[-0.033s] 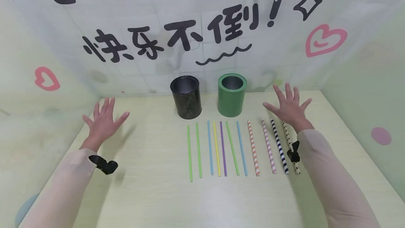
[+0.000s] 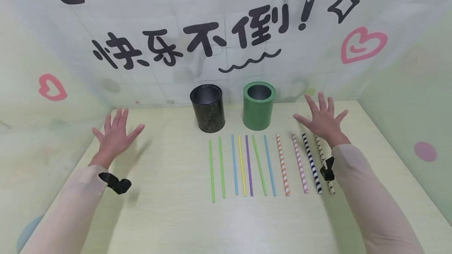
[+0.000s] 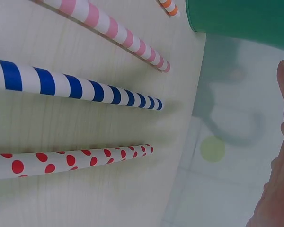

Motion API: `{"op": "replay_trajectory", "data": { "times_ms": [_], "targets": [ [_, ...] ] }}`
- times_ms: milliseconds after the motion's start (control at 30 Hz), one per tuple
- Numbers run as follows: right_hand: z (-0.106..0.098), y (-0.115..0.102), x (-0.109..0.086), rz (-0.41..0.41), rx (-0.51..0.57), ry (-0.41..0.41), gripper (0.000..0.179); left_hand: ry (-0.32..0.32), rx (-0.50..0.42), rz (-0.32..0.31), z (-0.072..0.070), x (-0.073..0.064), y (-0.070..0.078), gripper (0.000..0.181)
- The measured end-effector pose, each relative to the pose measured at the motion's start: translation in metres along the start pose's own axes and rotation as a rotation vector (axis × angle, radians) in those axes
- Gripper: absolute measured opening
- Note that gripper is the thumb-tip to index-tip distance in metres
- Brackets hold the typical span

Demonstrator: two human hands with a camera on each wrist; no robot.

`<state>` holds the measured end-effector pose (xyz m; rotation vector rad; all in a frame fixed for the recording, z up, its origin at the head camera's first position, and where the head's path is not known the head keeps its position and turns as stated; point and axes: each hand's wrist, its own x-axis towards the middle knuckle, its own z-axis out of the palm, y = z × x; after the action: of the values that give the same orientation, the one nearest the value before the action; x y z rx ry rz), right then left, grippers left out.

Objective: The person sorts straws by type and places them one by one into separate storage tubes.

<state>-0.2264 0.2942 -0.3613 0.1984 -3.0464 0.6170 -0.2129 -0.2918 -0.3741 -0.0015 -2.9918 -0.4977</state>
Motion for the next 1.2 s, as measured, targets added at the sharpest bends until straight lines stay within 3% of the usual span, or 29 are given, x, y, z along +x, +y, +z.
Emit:
{"op": "replay_trajectory", "data": {
  "times_ms": [233, 367, 467, 633, 767, 933, 1200],
  "targets": [
    [0.001, 0.006, -0.004, 0.02, 0.007, 0.002, 0.083, -0.013, -0.017, 0.03, 0.006, 0.006, 0.006, 0.087],
    [0.004, 0.008, -0.008, 0.014, 0.015, 0.024, 0.082, 0.013, -0.06, 0.069, 0.01, 0.015, 0.014, 0.085],
    [0.006, 0.004, -0.011, -0.016, 0.034, 0.05, 0.079, 0.044, -0.157, 0.101, 0.01, 0.024, 0.027, 0.081],
    [0.017, -0.017, -0.016, -0.047, 0.184, 0.039, 0.065, 0.113, -0.469, 0.121, 0.006, 0.041, 0.059, 0.064],
    [0.036, -0.041, -0.018, -0.031, 0.348, 0.041, 0.048, 0.147, -0.713, 0.031, 0.004, 0.055, 0.088, 0.05],
    [0.063, -0.064, -0.015, 0.028, 0.483, 0.05, 0.035, 0.108, -0.939, -0.127, 0.01, 0.07, 0.12, 0.045],
    [0.091, -0.079, -0.007, 0.208, 0.527, -0.013, 0.034, 0.037, -1.044, -0.188, 0.024, 0.078, 0.148, 0.046]
  ]
}}
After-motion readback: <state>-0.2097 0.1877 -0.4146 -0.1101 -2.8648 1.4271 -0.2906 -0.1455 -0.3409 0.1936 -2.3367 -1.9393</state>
